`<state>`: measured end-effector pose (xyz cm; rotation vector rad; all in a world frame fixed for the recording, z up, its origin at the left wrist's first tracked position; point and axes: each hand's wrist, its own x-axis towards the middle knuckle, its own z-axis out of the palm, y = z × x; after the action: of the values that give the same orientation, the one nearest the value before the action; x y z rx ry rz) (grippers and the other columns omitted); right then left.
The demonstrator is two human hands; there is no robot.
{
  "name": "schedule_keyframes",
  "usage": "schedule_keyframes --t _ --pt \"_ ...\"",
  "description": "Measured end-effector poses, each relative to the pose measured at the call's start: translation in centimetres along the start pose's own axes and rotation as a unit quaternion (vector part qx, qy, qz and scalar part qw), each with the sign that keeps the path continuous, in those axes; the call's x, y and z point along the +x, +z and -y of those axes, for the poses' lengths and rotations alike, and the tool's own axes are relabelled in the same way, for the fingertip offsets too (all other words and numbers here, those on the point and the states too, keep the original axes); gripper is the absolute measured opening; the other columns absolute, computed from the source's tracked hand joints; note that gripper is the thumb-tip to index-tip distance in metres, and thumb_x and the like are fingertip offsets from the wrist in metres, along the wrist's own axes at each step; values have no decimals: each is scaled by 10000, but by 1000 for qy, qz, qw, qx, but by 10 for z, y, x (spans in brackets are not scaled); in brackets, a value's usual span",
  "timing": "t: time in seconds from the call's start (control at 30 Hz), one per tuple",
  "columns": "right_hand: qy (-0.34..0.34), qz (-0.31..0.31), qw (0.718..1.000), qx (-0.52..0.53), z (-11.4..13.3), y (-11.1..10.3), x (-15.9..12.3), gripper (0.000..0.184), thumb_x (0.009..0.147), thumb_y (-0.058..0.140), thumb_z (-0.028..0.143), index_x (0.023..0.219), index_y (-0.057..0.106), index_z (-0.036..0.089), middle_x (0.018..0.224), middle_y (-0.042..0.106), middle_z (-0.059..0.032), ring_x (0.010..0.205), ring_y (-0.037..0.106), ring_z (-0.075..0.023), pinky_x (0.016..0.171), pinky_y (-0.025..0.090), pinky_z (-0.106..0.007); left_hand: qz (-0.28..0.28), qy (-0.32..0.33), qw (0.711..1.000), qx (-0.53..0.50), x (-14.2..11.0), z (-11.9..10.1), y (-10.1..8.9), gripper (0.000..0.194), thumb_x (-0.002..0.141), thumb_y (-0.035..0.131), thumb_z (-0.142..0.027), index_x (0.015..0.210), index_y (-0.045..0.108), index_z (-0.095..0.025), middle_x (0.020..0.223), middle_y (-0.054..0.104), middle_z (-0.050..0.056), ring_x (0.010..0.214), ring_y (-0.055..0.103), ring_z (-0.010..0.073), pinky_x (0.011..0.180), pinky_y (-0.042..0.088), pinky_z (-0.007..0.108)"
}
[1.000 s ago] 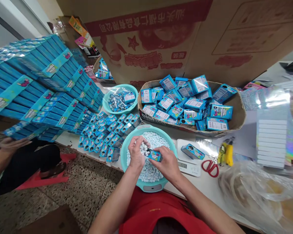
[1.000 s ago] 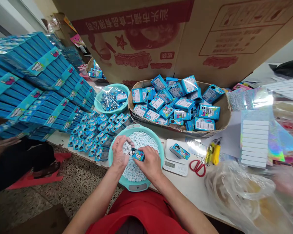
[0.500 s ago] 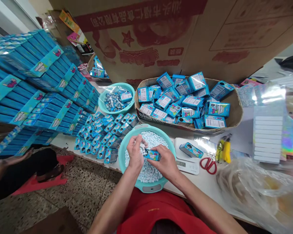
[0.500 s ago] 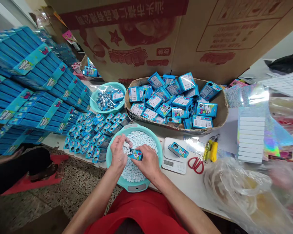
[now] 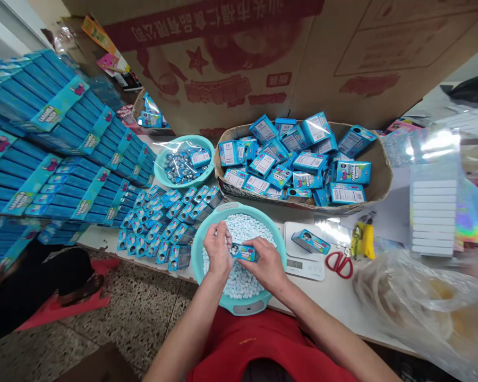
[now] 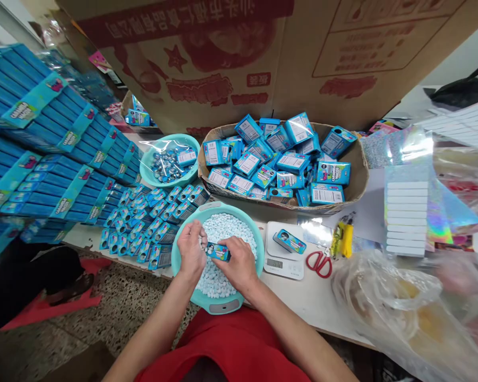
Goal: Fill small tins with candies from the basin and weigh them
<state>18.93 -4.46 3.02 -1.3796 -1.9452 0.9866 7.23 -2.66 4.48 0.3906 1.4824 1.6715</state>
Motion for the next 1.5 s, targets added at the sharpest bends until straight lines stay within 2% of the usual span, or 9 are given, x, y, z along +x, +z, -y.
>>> schedule_keyframes --t 0.3,0.47,0.57,0.67,0.87,1.03,1.27,1.4,1.5 --pt "29 -25 996 78 5 7 -4 362 586 803 204 902 625 218 835 627 -15 844 579 -210 744 445 -319 97 -30 991 81 -12 -18 -2 316 688 687 -387 630 474 -161 494 435 -71 360 320 23 339 229 146" --pt "44 -68 979 186 -6 -28 -31 322 624 792 281 893 623 226 850 618 -8 827 590 -194 728 465 -304 87 8 984 157 3 -13 -16 311 753 579 -477 702 468 -190 560 464 -54 402 376 53 361 258 159" --pt "67 -107 972 199 -23 -68 -67 315 668 764 320 932 618 228 902 621 -25 836 600 -194 736 484 -304 151 54 913 375 20 5 -38 312 716 593 -500 776 560 -196 753 601 37 691 586 173 577 467 280" --pt "91 -136 974 158 -50 -97 -107 285 693 738 333 930 620 225 904 630 -46 835 608 -209 726 503 -315 205 128 827 507 25 24 -44 318 674 661 -402 914 621 -197 1047 613 107 1084 515 302 936 388 461" --pt "128 -174 971 101 -114 -83 -152 289 710 704 392 909 627 197 860 636 -62 799 623 -219 709 524 -337 385 299 724 488 -7 62 43 349 825 525 -261 1174 523 -240 1225 536 83 1175 456 227 1014 342 388" --pt "113 -183 973 79 -139 -55 -160 326 721 692 430 936 618 196 896 642 -80 852 624 -240 767 523 -393 542 238 618 517 -19 98 111 441 727 640 -199 1154 533 -221 1174 554 85 1105 498 256 905 406 366" --pt "112 -266 957 19 -111 -93 -108 652 719 686 450 1264 438 191 1250 505 -148 1140 493 -283 923 434 -465 502 128 761 390 -33 68 82 348 665 712 -320 987 611 -238 979 599 20 934 552 214 821 411 300" --pt "85 -94 990 69 -70 -110 -60 332 766 632 468 962 593 202 915 646 -58 865 601 -221 784 483 -369 395 -75 899 170 -45 36 48 429 660 715 -421 1024 609 -219 950 631 27 880 578 195 795 431 297" --pt "27 -44 998 31 -41 -105 -42 312 750 663 472 925 614 217 854 640 -36 802 591 -206 726 463 -331 258 -176 949 -48 -42 20 30 513 749 556 -589 1048 603 -175 966 649 79 933 601 218 814 453 329"
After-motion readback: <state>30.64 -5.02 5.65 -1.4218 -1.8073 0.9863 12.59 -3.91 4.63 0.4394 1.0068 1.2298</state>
